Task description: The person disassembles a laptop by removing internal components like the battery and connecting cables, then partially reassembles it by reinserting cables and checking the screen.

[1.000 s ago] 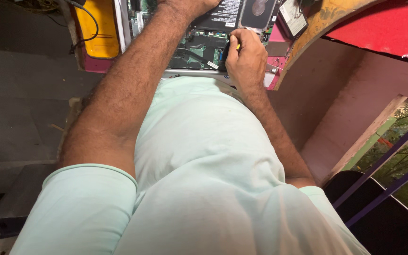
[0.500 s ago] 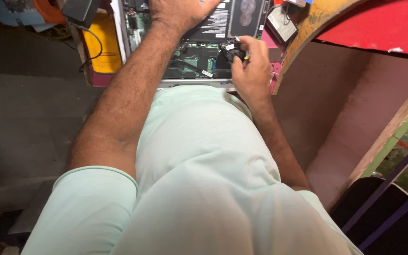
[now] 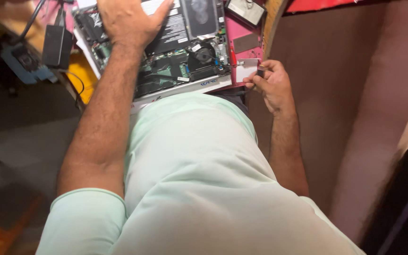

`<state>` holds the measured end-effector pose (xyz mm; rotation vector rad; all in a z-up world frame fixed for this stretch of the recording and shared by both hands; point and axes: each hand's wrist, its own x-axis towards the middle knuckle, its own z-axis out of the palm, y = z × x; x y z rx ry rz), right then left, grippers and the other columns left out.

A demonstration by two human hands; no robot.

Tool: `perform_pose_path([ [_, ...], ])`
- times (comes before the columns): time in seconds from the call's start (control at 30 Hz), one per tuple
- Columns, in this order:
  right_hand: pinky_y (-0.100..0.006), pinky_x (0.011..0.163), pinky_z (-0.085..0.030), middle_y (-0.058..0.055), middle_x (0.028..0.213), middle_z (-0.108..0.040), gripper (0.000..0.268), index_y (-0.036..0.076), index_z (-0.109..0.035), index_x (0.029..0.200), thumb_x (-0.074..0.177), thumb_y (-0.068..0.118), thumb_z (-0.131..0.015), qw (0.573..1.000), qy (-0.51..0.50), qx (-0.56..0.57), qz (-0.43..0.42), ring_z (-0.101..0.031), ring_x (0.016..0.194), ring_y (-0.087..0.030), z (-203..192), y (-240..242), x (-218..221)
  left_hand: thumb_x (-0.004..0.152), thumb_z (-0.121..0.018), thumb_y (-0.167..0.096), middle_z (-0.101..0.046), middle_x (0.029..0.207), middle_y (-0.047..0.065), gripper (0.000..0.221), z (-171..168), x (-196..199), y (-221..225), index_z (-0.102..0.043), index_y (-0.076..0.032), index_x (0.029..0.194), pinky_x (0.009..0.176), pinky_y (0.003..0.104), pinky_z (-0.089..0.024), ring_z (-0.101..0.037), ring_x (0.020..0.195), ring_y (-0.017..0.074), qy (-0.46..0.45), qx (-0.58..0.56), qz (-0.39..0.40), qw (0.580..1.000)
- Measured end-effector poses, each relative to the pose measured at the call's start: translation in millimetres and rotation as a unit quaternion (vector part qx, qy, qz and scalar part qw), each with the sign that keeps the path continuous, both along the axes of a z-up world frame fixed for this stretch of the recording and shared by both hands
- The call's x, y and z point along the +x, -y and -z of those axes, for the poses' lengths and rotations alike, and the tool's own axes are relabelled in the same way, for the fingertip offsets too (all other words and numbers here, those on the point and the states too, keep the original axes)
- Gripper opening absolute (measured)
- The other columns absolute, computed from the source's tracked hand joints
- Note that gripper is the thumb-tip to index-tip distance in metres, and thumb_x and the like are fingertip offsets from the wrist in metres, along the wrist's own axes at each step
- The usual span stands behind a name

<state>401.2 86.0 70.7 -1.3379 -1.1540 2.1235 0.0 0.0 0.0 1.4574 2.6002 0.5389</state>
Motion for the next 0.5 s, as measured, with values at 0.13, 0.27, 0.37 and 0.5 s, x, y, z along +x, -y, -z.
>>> perform_pose_path([
  [0.13, -0.026, 0.075, -0.057, -0.013, 0.098, -0.072, 0.017, -0.003, -0.061, 0.116, 0.101, -0.005, -0.07, 0.996, 0.034, 0.066, -0.047, -0.07, 0.084, -0.015, 40.0, 2.1, 18.2, 0.09, -0.075, -0.063, -0.064, 0.105, 0.013, 0.061, -16.1, -2.0, 4.6, -0.068, -0.005, 0.105, 0.09, 0.05, -0.04, -0.058, 0.101, 0.0321, -0.111, 0.14, 0.079, 0.981],
  [0.27, -0.02, 0.071, -0.053, -0.005, 0.094, -0.071, 0.014, 0.001, -0.065, 0.117, 0.103, 0.003, -0.064, 0.995, 0.031, 0.092, -0.017, -0.064, 0.077, -0.007, 65.8, 11.2, 16.4, 0.089, -0.082, -0.063, -0.063, 0.091, 0.009, 0.058, -22.2, -5.2, 2.8, -0.064, -0.007, 0.093, 0.082, 0.048, -0.039, -0.057, 0.088, 0.0293, -0.054, 0.113, 0.076, 0.989],
  [0.37, -0.018, 0.062, -0.041, 0.002, 0.089, -0.062, 0.014, 0.003, -0.065, 0.121, 0.108, 0.008, -0.06, 0.996, -0.004, 0.053, 0.068, -0.05, 0.07, -0.003, 70.0, 16.4, 8.3, 0.088, -0.079, -0.067, -0.06, 0.086, 0.007, 0.061, -27.8, -6.5, 4.7, -0.061, -0.009, 0.088, 0.08, 0.046, -0.04, -0.055, 0.083, 0.0269, -0.089, 0.112, 0.076, 0.987],
  [0.5, -0.016, 0.075, -0.044, 0.005, 0.1, -0.057, 0.022, 0.006, -0.064, 0.126, 0.105, 0.003, -0.061, 0.992, -0.004, 0.114, -0.049, -0.05, 0.087, 0.0, 71.8, 21.5, -6.9, 0.088, -0.077, -0.075, -0.057, 0.078, 0.004, 0.067, -43.2, -4.1, 10.3, -0.059, -0.011, 0.081, 0.078, 0.044, -0.04, -0.053, 0.076, 0.0233, -0.111, 0.118, 0.062, 0.985],
])
